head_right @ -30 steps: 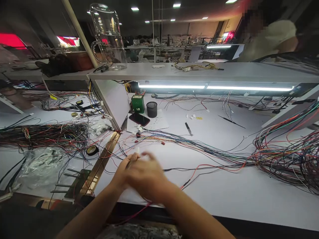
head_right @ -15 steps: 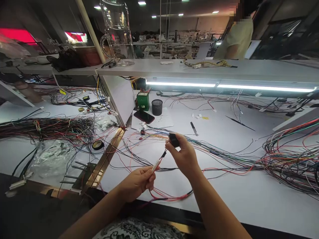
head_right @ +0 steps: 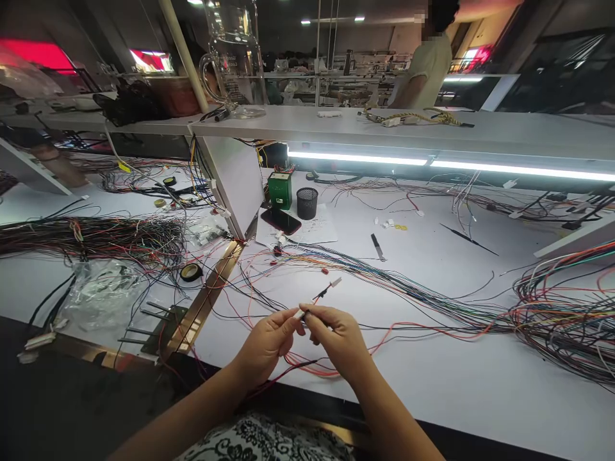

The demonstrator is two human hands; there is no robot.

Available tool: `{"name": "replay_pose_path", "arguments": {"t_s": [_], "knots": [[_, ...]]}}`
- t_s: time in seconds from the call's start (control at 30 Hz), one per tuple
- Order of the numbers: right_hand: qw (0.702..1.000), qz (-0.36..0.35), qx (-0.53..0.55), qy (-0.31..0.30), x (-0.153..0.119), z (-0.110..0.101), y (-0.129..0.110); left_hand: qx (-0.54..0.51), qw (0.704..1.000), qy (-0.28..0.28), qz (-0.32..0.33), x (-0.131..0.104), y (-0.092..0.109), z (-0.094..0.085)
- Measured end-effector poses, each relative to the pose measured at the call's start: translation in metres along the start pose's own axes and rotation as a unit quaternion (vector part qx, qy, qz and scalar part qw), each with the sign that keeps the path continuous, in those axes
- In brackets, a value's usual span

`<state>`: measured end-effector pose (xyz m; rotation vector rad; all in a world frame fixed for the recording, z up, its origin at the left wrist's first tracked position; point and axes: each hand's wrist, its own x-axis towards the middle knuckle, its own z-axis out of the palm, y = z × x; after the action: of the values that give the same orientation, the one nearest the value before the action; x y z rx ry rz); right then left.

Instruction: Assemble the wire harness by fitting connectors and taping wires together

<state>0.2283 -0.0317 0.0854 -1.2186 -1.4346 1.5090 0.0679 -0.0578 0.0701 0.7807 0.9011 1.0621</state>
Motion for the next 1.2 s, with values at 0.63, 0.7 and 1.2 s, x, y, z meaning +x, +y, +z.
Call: {"name": "replay_pose_path", "arguments": {"t_s": [0.63, 0.7, 1.2], "knots": [[0.983, -0.041, -0.099, 0.147, -0.003, 0.022, 0.009, -0.011, 1.000, 0.022, 0.012, -0.001, -0.006, 0.003], [0.983, -0.098, -0.093, 0.123, -0.011, 0.020, 0.017, -0.077, 0.995, 0.059, -0.007, 0.003, -0.004, -0.001], [0.980, -0.081, 0.020, -0.183, 0.018, -0.050, -0.002, 0.057, 0.964, -0.192, -0.173, -0.003, 0.013, -0.008]]}}
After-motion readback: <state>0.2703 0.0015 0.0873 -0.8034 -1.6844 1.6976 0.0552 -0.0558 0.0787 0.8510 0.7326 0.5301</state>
